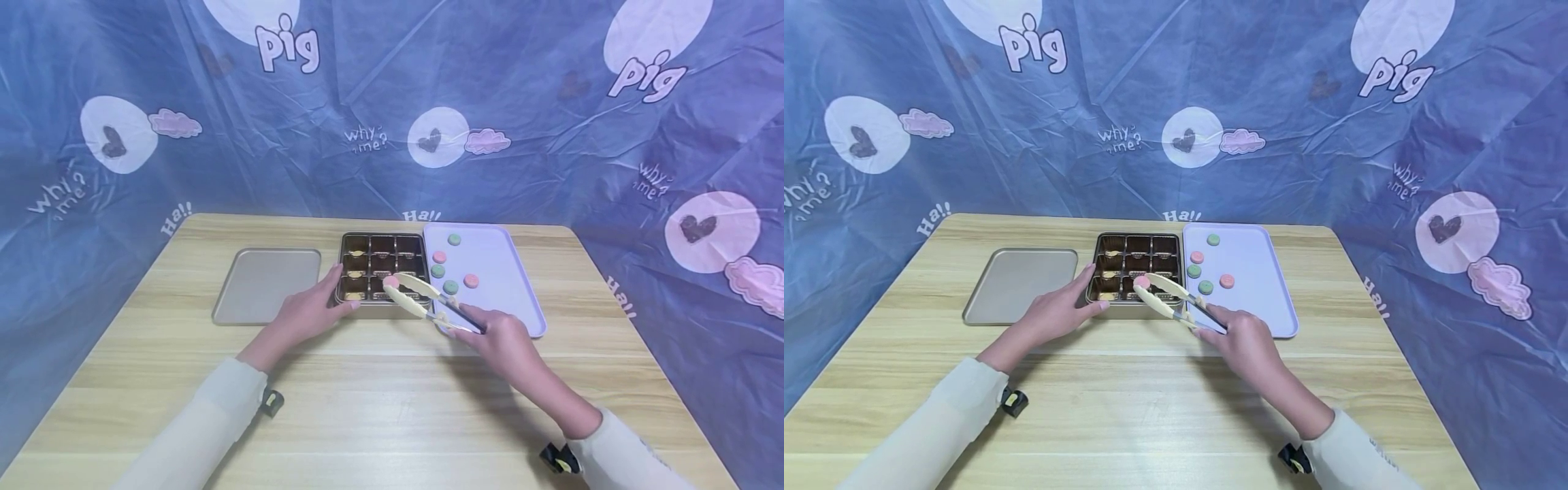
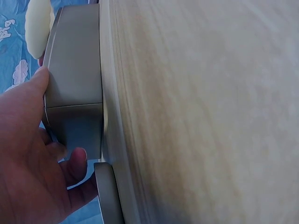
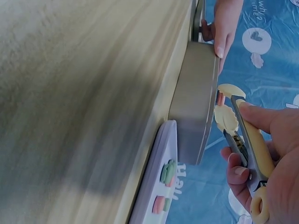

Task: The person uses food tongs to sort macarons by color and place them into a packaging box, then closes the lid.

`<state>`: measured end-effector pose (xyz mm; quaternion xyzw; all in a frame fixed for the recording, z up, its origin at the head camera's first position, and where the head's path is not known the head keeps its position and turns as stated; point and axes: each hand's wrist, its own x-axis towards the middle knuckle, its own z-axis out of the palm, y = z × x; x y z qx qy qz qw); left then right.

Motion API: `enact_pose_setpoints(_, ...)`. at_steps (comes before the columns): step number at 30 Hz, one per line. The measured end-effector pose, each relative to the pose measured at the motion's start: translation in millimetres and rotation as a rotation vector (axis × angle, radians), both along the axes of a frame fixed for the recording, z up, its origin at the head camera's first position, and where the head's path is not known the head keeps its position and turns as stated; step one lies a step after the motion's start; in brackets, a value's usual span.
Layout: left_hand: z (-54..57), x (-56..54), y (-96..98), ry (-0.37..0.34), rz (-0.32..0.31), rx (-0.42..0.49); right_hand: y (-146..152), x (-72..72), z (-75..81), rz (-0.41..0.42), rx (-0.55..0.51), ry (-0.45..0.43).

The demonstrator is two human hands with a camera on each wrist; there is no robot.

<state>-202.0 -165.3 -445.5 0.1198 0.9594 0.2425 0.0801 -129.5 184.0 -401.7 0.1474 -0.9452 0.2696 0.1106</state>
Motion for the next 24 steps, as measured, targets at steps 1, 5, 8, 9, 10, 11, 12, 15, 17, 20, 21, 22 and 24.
enact_pose_setpoints(1, 0.0, -0.1, 0.0, 0.000, 0.000, -0.002, -0.7, 0.5, 0.1, 0.000, 0.001, -0.009)
enact_pose_setpoints(5, -0.9, -1.1, -0.4, -0.002, 0.004, -0.007, -1.5, 1.5, -0.3, -0.007, 0.001, -0.030)
enact_pose_setpoints(8, -1.4, -1.6, -0.4, -0.004, 0.004, -0.007, -1.3, 1.4, -0.8, -0.012, 0.005, -0.024)
enact_pose_setpoints(9, -1.6, -1.6, -0.3, -0.003, 0.003, -0.006, -1.4, 1.5, -0.8, -0.012, 0.007, -0.020)
enact_pose_setpoints(10, -1.6, -1.8, -0.3, -0.003, 0.002, -0.006, -1.4, 1.5, -1.0, -0.012, 0.007, -0.018)
enact_pose_setpoints(11, -1.6, -1.7, -0.3, -0.004, 0.001, -0.005, -1.4, 1.4, -1.0, -0.011, 0.006, -0.013)
enact_pose_setpoints(12, -1.5, -1.6, -0.2, -0.005, 0.000, -0.004, -1.4, 1.3, -1.0, -0.010, 0.007, -0.008)
enact_pose_setpoints(15, -1.2, -1.2, -0.2, -0.008, 0.000, -0.001, -1.3, 1.0, -0.9, -0.008, 0.010, 0.004)
enact_pose_setpoints(17, -0.7, -0.6, 0.2, -0.011, 0.003, 0.002, -1.2, 0.8, -0.9, -0.006, 0.012, 0.010)
enact_pose_setpoints(20, -0.1, 0.0, 0.7, -0.009, 0.005, 0.004, -0.7, 1.0, -0.8, -0.011, 0.015, 0.008)
enact_pose_setpoints(21, 0.1, 0.1, 0.8, -0.008, 0.006, 0.005, -0.3, 1.1, -0.6, -0.014, 0.016, 0.007)
enact_pose_setpoints(22, 0.0, 0.1, 0.9, -0.007, 0.007, 0.006, 0.2, 1.2, -0.3, -0.018, 0.019, 0.005)
enact_pose_setpoints(24, -0.1, 0.0, 0.9, -0.006, 0.006, 0.004, 1.7, 1.4, 0.5, -0.028, 0.023, 0.001)
